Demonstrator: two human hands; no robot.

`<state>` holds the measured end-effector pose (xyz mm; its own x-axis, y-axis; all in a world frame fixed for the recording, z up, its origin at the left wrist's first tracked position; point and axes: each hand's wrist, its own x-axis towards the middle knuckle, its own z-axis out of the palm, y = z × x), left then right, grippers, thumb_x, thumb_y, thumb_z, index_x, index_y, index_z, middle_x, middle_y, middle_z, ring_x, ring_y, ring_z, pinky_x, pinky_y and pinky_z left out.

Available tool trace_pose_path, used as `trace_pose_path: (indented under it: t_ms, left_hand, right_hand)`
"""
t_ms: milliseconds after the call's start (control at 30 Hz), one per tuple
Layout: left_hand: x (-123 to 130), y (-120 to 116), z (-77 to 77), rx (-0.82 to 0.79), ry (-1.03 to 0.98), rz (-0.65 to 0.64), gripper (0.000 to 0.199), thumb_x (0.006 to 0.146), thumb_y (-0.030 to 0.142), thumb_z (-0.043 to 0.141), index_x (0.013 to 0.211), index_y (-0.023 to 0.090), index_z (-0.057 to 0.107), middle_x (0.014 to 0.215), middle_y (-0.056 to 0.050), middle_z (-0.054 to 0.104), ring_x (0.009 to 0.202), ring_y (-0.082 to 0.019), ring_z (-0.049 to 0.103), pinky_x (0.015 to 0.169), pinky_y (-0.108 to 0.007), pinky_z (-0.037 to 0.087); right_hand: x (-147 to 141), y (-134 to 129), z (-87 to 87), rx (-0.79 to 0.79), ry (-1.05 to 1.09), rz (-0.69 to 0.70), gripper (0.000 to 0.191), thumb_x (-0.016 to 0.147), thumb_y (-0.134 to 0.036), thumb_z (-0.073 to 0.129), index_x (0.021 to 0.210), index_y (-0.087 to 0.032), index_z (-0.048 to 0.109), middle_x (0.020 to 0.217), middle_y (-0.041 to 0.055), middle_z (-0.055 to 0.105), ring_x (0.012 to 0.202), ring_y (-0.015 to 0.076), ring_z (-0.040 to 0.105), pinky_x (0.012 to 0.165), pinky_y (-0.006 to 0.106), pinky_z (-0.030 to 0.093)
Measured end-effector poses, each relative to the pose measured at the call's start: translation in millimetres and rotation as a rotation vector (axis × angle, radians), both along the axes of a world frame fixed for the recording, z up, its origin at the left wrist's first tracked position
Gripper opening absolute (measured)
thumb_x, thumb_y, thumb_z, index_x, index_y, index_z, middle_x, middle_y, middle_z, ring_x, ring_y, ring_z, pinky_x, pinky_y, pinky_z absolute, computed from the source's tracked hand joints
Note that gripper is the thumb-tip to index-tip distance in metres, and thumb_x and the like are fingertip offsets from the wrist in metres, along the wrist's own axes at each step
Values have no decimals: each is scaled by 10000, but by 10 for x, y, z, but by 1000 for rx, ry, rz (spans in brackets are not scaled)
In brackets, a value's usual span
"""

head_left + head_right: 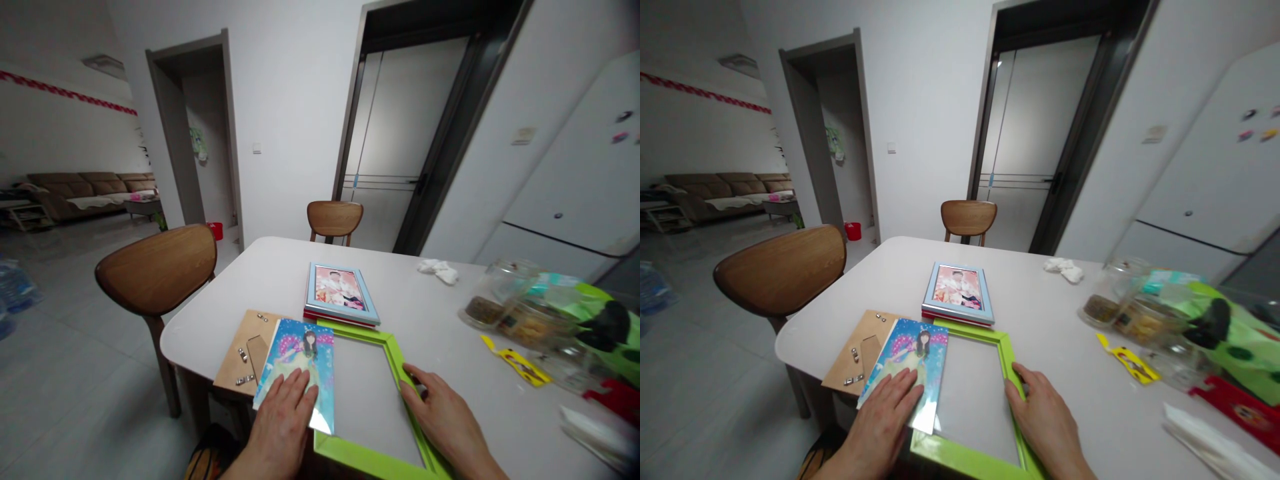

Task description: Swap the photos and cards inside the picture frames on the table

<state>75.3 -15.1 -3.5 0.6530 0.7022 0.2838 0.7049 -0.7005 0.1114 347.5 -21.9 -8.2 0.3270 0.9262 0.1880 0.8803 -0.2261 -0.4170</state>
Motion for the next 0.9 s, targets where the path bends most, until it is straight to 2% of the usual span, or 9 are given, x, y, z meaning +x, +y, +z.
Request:
trace_pose_path:
  t_ms: [133,267,400,500,567,633,700,833,900]
  left_hand:
    - [-76,67,47,90,-156,-19,522,669,14,370,1161,168,453,1192,-96,497,1103,-221,444,902,-405,390]
    - [-156,170,335,5,-598,18,399,760,89,356,1120,180,504,1118,-79,560,1042,-192,501,898,-350,393]
    - [-36,146,655,-458,-1268,211,284,813,294,424,1021,166,569,976,-69,630,927,-215,565,823,-341,435]
    - [220,8,720,-846,-1708,168,354,767,380,502,1020,138,554,916,-79,647,877,-229,588,780,-341,454]
    - [395,-92,665,-1008,-1833,95,384,751,377,526,1040,125,537,931,-95,642,902,-237,580,795,-344,446]
    - [509,-152,556,-1097,-1804,36,389,756,362,515,1053,109,525,970,-117,627,942,-246,561,816,-351,436]
    - [536,-158,422,-1102,-1677,5,400,768,324,486,1098,98,488,1049,-136,589,991,-246,533,842,-360,423]
    - [410,-96,202,-869,-1246,119,493,746,170,448,1222,98,339,1235,-145,439,1119,-209,426,937,-351,350]
    - [344,-95,143,-751,-960,150,526,707,130,464,1218,104,344,1261,-135,408,1157,-210,377,977,-368,300]
  right_hand:
    - [-72,-22,71,223,65,30,407,686,-384,420,972,-137,571,997,110,572,837,214,552,726,352,447]
    - [-319,-103,287,322,353,75,373,680,-408,458,953,-184,580,1019,87,571,806,188,557,694,323,459]
    - [-680,-130,415,97,889,165,436,631,-440,545,955,-151,585,928,105,618,738,183,582,649,313,468]
    - [-905,-90,384,-19,1312,149,455,626,-443,568,972,-147,571,914,100,630,725,183,597,612,306,478]
    - [-964,-59,361,87,1504,99,435,657,-417,538,1012,-166,541,935,80,630,781,185,595,647,307,482]
    - [-915,-37,374,243,1542,20,446,681,-381,486,1077,-176,491,951,66,630,816,193,593,670,310,485]
    - [-765,-26,421,280,1425,-53,470,699,-349,421,1134,-171,440,939,69,638,798,203,603,661,317,490]
    - [-373,-21,513,90,1031,-45,497,710,-275,316,1177,-135,406,859,88,663,721,215,625,600,319,491]
    - [-252,-7,518,33,908,-12,507,682,-236,313,1165,-137,430,816,83,672,682,210,630,571,306,485]
